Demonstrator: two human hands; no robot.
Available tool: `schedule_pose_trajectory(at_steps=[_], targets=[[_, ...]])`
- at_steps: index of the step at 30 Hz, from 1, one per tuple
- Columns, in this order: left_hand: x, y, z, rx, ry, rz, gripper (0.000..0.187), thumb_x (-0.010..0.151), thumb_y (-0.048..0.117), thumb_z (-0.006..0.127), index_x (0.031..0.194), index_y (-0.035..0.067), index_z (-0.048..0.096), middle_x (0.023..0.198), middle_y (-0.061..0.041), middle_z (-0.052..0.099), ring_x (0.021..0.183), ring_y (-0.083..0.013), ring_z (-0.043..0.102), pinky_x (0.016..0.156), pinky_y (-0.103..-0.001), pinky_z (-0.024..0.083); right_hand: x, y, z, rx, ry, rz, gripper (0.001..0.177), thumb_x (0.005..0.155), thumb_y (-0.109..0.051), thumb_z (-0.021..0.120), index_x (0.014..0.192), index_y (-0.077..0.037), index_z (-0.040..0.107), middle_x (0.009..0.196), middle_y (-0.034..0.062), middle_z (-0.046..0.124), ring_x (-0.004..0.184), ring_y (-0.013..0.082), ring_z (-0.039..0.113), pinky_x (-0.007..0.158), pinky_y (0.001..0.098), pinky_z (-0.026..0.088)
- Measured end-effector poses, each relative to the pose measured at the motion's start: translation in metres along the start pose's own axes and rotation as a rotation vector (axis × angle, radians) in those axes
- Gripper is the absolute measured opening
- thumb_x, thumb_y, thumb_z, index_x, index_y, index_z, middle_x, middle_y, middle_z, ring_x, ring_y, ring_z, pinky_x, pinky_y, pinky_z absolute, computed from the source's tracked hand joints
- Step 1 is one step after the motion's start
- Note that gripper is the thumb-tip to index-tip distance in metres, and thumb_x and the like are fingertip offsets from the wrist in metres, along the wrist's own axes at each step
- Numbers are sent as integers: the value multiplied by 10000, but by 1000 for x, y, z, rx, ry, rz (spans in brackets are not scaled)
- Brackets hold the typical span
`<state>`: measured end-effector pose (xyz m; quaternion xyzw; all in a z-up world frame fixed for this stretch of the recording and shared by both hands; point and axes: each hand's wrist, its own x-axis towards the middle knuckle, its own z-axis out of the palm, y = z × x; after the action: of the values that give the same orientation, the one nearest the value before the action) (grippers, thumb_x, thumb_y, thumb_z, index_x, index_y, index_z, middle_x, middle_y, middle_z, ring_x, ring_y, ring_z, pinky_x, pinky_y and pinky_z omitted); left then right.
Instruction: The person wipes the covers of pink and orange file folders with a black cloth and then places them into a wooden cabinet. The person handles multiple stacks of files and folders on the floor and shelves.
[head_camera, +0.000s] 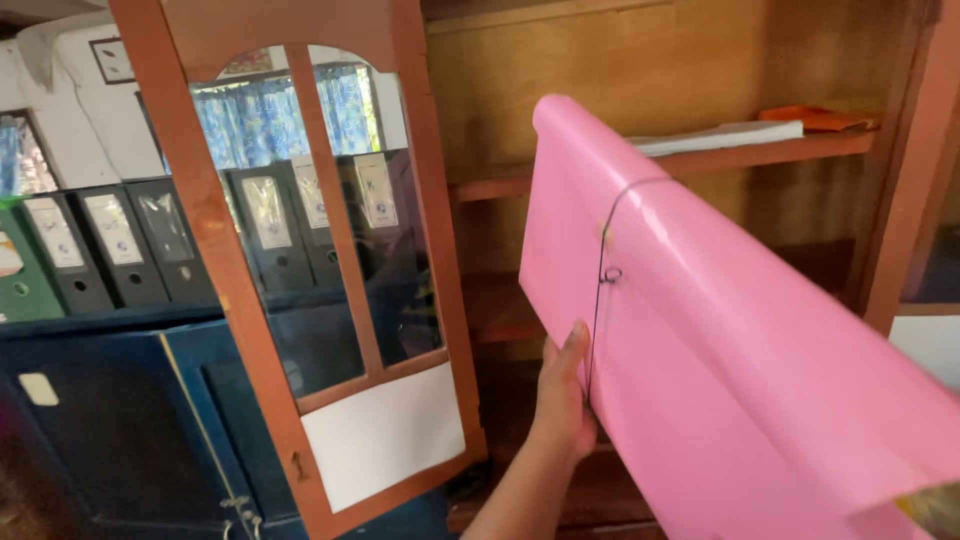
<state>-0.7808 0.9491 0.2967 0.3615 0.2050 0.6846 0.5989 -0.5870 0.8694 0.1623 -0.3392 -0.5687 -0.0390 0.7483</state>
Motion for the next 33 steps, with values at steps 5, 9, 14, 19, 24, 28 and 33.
schedule_pose_trajectory(at_steps=[5,9,14,19,24,28,33], targets=[[54,21,12,36,23,76,714,940,438,714,1559,235,420,1214,-103,606,1087,-248,635,919,-428,583,53,-66,36,-27,7,-40,1056,567,135,750,1506,193,270,1367,395,502,1156,468,625,934,487,554],[78,52,30,97,-110,126,661,927,440,532,1467,68,453,1491,-202,543,1323,-311,528,1098,-420,416,97,-88,58,-32,-4,13,988,550,112,766,1446,188,356,1221,337,581,1001,402,670,787,437,576],[117,72,43,233,-146,185,940,790,606,573,1509,23,414,1561,-241,464,1401,-380,463,1149,-456,372,131,-83,87,3,-9,-94,872,603,69,758,1373,208,374,1157,282,571,903,311,638,740,359,542],[172,78,50,241,-5,160,882,808,631,561,1351,-63,530,1362,-227,625,1210,-297,613,1021,-366,495,179,-66,119,90,-110,-201,553,685,22,763,1170,143,526,938,182,647,670,214,631,563,303,546],[200,94,54,243,79,92,883,846,618,571,1351,-105,542,1379,-263,626,1218,-336,636,1023,-387,523,209,-59,147,58,-144,-157,760,753,-27,752,1378,125,346,1169,247,545,929,287,618,783,385,544],[198,108,70,280,146,70,893,868,598,565,1400,-119,521,1416,-283,601,1259,-378,627,1036,-413,530,239,-70,149,-67,-153,-259,791,778,-71,752,1440,120,364,1234,279,436,1044,383,537,882,480,481],[205,117,77,234,183,68,888,838,610,583,1385,-89,557,1421,-232,617,1260,-328,629,1031,-388,531,273,-90,157,8,-240,-241,723,824,-31,684,1404,127,282,1264,310,489,1055,385,616,860,476,547]])
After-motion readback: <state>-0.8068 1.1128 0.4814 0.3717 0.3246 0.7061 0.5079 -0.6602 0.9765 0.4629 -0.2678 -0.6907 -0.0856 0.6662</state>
